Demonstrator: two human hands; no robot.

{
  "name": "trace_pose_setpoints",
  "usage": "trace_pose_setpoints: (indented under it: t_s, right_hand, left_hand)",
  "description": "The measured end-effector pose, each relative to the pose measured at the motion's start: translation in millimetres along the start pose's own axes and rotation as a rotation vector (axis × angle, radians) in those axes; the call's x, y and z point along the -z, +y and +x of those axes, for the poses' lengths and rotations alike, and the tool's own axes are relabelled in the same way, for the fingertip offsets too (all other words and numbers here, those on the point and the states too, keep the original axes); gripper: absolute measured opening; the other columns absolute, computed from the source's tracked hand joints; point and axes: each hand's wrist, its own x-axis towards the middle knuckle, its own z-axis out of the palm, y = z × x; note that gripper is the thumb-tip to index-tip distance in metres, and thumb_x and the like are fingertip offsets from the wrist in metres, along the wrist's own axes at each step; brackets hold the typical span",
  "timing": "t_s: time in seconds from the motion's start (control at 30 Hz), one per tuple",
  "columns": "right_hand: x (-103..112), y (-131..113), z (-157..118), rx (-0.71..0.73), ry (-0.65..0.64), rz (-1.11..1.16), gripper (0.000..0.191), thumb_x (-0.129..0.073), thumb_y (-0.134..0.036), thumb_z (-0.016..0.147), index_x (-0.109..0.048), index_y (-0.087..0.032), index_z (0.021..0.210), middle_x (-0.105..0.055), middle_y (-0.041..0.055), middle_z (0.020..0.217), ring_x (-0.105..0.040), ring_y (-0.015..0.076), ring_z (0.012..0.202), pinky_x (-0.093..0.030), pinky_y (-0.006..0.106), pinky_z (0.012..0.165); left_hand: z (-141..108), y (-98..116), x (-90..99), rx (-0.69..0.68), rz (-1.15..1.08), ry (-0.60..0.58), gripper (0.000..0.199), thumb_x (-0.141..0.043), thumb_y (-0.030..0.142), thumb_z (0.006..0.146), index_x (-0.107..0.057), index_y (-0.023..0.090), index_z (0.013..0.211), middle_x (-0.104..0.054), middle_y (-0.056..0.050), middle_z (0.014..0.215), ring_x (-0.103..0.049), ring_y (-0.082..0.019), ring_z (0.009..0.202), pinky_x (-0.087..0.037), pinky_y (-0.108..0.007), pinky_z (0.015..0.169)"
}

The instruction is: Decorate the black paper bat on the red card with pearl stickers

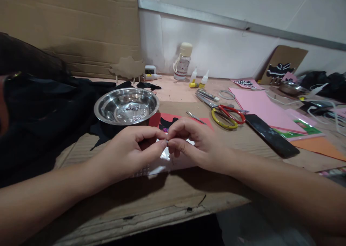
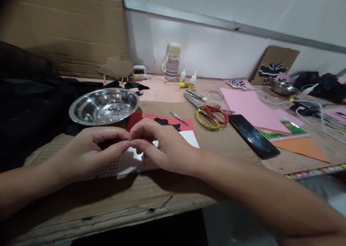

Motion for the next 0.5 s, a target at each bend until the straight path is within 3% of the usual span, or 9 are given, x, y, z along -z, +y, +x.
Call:
trace_pose_setpoints:
  t_s: [0.17, 0.37, 0.5]
  right_hand:
    - [2.2, -5.2, -0.1, 0.035, -0.011, -0.080, 0.005, -0.065, -0.022, 0.100, -0.061, -0.019, 0.100, -0.071, 0.0007, 0.090, -0.068, 0.0121, 0.080, -0.054, 0.025, 0.074]
    - [1.7, -3.5, -0.4, 0.121, 0.007, -0.151, 0.004, -0.065, -0.021, 0.101, -0.063, -0.017, 0.101, -0.070, -0.0008, 0.082, -0.067, 0.0101, 0.073, -0.055, 0.020, 0.068]
    - [2.0, 1.2, -1.4, 0.228, 0.074, -0.340, 0.005, -0.065, -0.014, 0.099, -0.069, -0.016, 0.101, -0.074, -0.0003, 0.083, -0.067, 0.0090, 0.070, -0.052, 0.018, 0.065]
  left_hand:
    - [-0.5, 2.2, -0.5, 0.018, -0.022, 0.009, 0.024, -0.060, 0.034, 0.093, -0.081, 0.023, 0.089, -0.078, 0.002, 0.076, -0.065, -0.013, 0.062, -0.049, -0.019, 0.053]
    - [0.3, 6.3, 1.3, 0.018, -0.008, 0.032, 0.022, -0.060, 0.033, 0.089, -0.080, 0.023, 0.085, -0.077, 0.003, 0.073, -0.066, -0.013, 0.061, -0.050, -0.018, 0.053]
    - [1.6, 3.4, 0.8, 0.055, 0.033, 0.060, 0.029, -0.058, 0.040, 0.090, -0.080, 0.022, 0.088, -0.078, 0.000, 0.074, -0.067, -0.017, 0.061, -0.049, -0.023, 0.052]
